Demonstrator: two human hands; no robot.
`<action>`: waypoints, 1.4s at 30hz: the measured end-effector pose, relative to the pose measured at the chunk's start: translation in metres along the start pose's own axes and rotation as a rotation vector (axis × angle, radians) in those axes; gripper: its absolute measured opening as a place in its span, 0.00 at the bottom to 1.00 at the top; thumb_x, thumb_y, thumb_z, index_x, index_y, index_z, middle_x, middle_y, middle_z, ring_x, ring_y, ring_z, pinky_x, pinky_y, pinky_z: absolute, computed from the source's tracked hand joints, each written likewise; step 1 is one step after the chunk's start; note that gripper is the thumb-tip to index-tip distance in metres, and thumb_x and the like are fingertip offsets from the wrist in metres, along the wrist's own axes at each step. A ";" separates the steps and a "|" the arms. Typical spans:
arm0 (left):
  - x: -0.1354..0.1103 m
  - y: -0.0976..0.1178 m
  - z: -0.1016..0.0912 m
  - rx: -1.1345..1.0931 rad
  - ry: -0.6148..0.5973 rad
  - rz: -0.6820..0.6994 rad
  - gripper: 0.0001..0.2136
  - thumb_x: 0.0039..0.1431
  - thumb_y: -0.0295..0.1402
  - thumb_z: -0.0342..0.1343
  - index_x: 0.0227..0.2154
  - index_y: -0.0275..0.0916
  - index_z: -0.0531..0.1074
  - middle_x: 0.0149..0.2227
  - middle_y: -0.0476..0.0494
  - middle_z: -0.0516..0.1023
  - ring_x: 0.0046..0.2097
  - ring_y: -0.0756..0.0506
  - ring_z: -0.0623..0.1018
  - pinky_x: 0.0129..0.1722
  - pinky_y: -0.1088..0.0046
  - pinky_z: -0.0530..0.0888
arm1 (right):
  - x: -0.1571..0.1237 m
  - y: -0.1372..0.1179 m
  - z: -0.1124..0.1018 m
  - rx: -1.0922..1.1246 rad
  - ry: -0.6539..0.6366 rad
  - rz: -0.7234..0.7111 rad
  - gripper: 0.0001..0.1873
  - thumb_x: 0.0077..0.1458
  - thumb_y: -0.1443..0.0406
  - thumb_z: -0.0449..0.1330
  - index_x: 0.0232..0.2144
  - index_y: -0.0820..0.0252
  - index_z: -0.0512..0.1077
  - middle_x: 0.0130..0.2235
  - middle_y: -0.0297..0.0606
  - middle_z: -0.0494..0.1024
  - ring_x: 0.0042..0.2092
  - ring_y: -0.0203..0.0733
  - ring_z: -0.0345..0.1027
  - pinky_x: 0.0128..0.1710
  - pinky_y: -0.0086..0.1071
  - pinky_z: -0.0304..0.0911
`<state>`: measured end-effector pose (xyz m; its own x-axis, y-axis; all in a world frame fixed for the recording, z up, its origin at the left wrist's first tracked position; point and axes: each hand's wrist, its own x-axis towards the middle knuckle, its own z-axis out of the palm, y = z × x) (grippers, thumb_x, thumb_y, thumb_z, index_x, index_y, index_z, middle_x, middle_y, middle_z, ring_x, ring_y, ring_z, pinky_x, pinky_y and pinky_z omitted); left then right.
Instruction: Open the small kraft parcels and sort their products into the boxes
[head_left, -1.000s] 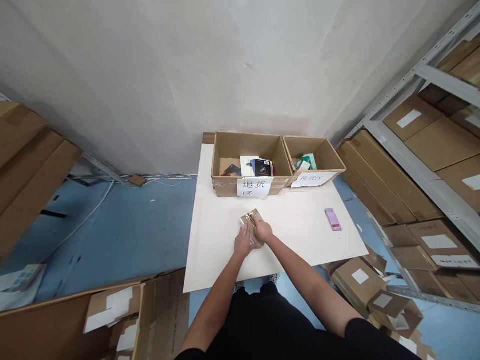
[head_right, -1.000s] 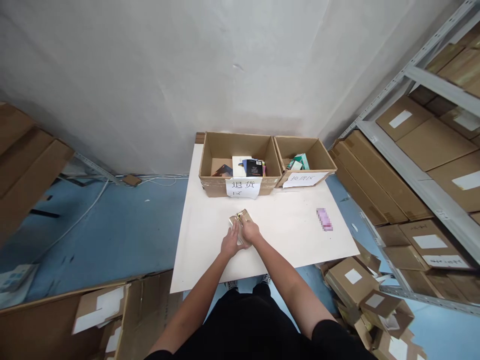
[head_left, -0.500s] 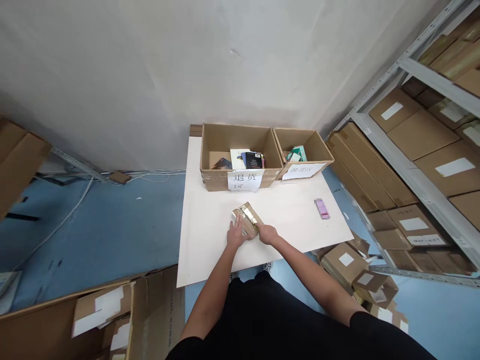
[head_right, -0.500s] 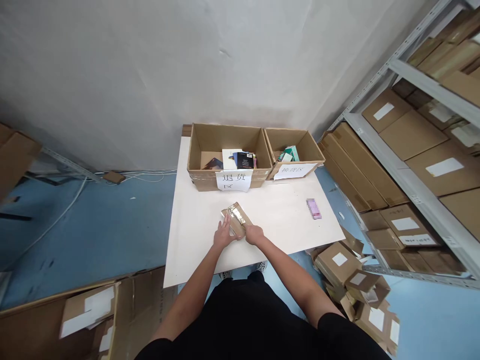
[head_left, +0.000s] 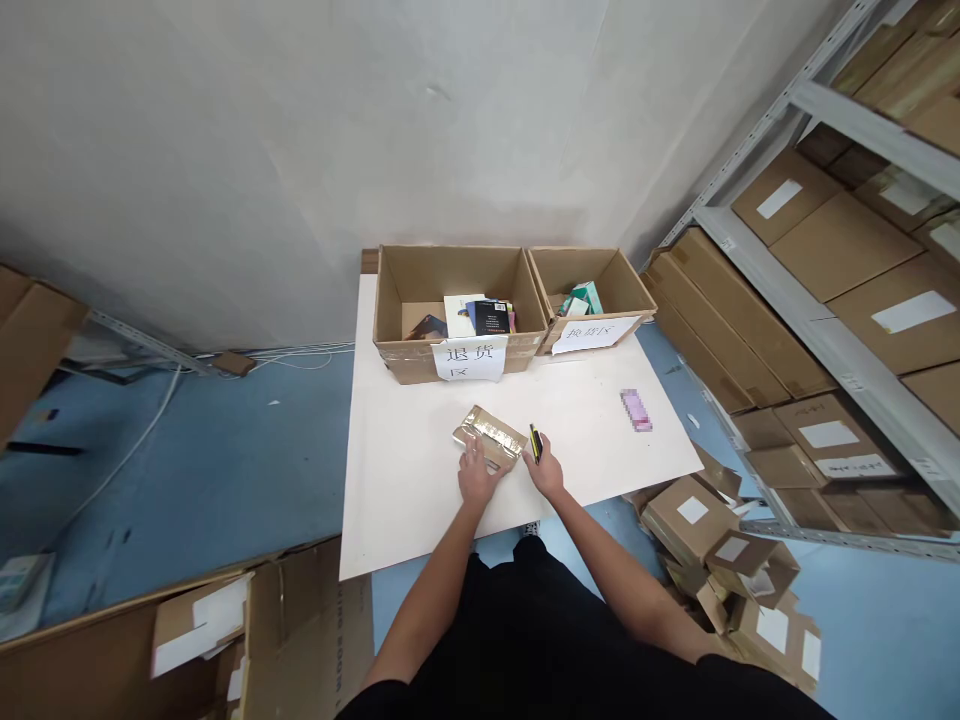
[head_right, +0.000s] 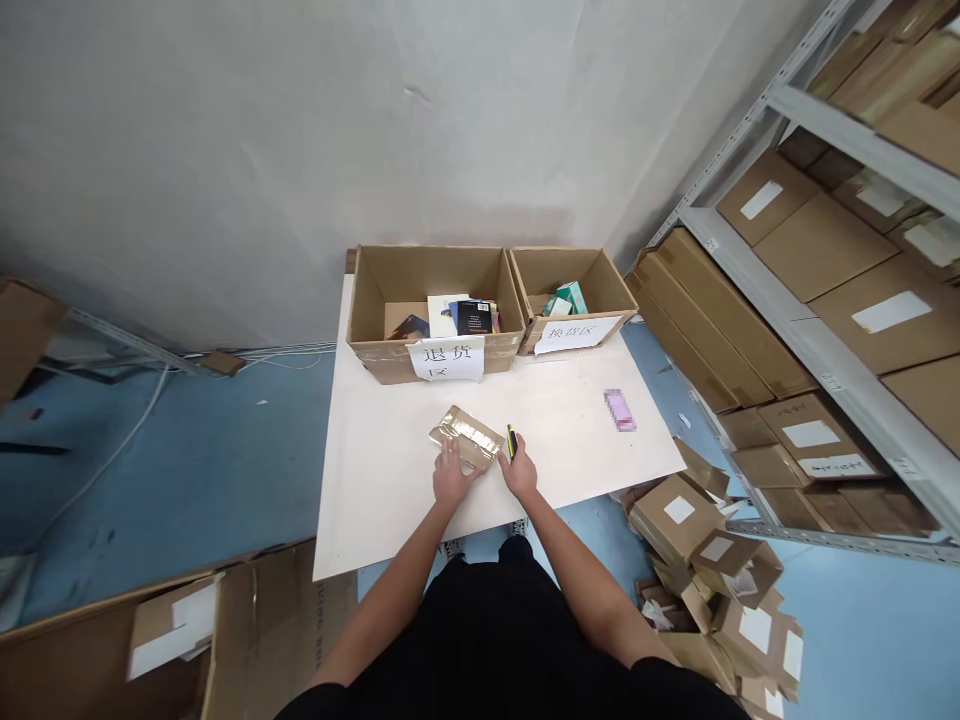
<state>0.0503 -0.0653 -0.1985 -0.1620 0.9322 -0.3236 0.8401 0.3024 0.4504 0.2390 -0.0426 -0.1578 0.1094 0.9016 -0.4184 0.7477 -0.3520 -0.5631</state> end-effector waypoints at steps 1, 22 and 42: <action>-0.006 0.010 0.008 0.013 0.013 -0.028 0.52 0.60 0.63 0.55 0.77 0.40 0.42 0.79 0.32 0.40 0.72 0.25 0.60 0.63 0.49 0.72 | 0.010 -0.004 0.004 0.022 0.006 0.023 0.43 0.67 0.49 0.57 0.75 0.54 0.46 0.58 0.50 0.78 0.58 0.58 0.75 0.54 0.42 0.66; 0.020 0.113 0.025 0.299 -0.108 0.014 0.37 0.69 0.48 0.52 0.75 0.42 0.51 0.78 0.32 0.45 0.77 0.28 0.49 0.73 0.46 0.54 | 0.098 0.102 -0.098 0.451 -0.118 -0.134 0.29 0.64 0.55 0.54 0.66 0.51 0.65 0.30 0.27 0.77 0.24 0.38 0.68 0.30 0.31 0.71; 0.031 0.094 0.039 0.385 -0.127 0.033 0.36 0.71 0.54 0.45 0.76 0.46 0.51 0.79 0.36 0.45 0.77 0.31 0.49 0.72 0.47 0.56 | 0.082 0.115 -0.125 0.211 -0.394 -0.207 0.20 0.61 0.66 0.61 0.56 0.51 0.73 0.30 0.29 0.77 0.25 0.37 0.68 0.27 0.26 0.62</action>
<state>0.1444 -0.0162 -0.1986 -0.0864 0.9010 -0.4252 0.9802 0.1533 0.1257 0.4158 0.0219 -0.1678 -0.3141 0.8088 -0.4972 0.5740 -0.2554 -0.7780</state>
